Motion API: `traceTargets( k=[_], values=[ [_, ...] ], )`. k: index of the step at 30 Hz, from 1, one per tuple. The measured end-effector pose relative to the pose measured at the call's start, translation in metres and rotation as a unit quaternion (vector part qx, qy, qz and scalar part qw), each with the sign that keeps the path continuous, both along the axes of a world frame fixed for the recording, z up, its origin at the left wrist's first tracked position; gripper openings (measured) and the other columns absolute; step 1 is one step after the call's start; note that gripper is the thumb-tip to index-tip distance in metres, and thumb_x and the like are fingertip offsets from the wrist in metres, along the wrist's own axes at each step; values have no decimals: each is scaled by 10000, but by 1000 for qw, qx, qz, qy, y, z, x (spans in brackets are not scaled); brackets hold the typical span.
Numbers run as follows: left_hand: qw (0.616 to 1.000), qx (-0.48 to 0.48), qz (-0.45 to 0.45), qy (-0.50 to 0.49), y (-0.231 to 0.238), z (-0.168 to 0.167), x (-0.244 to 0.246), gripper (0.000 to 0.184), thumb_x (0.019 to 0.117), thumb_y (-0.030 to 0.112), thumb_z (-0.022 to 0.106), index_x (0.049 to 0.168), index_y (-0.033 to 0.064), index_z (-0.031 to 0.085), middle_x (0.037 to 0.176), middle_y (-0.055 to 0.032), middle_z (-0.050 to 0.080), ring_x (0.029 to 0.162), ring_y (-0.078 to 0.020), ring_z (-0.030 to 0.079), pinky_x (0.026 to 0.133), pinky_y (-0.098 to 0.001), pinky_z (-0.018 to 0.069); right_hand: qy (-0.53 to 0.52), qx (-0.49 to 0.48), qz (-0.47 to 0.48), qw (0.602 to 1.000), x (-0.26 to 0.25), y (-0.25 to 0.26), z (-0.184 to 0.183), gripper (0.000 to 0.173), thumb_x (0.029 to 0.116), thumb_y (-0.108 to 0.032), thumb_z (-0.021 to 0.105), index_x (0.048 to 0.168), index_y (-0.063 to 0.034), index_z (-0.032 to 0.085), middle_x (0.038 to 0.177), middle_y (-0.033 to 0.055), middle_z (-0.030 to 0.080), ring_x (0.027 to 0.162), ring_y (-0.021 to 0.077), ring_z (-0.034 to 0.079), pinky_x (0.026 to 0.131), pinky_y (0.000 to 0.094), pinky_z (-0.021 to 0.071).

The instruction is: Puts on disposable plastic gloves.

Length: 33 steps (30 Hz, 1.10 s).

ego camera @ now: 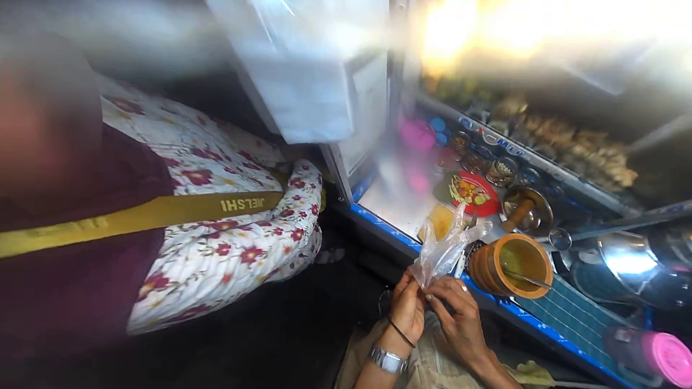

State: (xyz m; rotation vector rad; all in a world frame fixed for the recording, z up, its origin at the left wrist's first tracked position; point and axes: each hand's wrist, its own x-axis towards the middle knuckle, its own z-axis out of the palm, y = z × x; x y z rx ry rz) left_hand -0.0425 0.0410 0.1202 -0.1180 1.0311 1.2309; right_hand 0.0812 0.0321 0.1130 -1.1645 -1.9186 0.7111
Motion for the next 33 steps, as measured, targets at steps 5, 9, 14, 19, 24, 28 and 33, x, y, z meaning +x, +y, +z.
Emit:
traceTargets(
  k=[5,9,14,19,24,28,33],
  values=[
    [998,-11,46,-46,4,-6,2,337,1120,273,351,1257,59,572,1062,-84,699,950,-155,689,817,-307,581,-63,-46,9,997,1,0,4,161,972,-169,621,1011,-137,774,1039,-28,746,1054,103,659,951,289,525],
    [991,100,72,-44,3,-10,-6,458,1132,269,189,1442,49,445,1282,-109,645,1171,-187,633,1001,-362,529,-83,-100,15,991,0,1,7,191,996,-210,601,1083,-128,750,1010,-10,719,968,90,666,862,273,558],
    [976,177,86,-91,1,-12,-11,426,1126,258,197,1399,84,473,1220,-85,678,1119,-173,670,964,-343,561,-54,-136,4,989,-2,-3,9,230,1002,-179,586,1135,-135,769,1022,6,705,948,77,670,829,257,574],
    [950,283,60,-117,-4,-18,-10,503,1108,298,183,1484,52,409,1407,-161,592,1284,-264,586,1064,-423,496,-25,-152,-22,988,-4,-7,10,209,994,-211,621,1123,-118,755,1025,11,698,884,56,672,763,226,585],
    [951,304,5,-58,-5,-18,-10,519,1090,268,308,1576,88,333,1485,-94,548,1308,-187,572,1083,-348,486,-72,-74,-51,993,-11,-7,11,249,999,-345,644,1105,-164,778,957,-12,744,863,91,694,775,302,583],
    [960,270,29,-70,0,-16,-12,525,1114,261,276,1629,186,207,1550,-76,483,1328,-189,565,1067,-348,504,-45,-77,8,996,-13,-6,15,225,1026,-273,612,1088,-139,782,936,11,737,885,112,683,820,304,566],
    [968,195,63,-145,-6,-1,-17,589,1105,478,135,1367,134,536,1211,-71,707,1133,-176,679,961,-364,574,-33,-62,50,996,-19,-6,18,203,1015,-281,638,1064,-156,791,906,15,703,859,112,663,785,303,561]
  ],
)
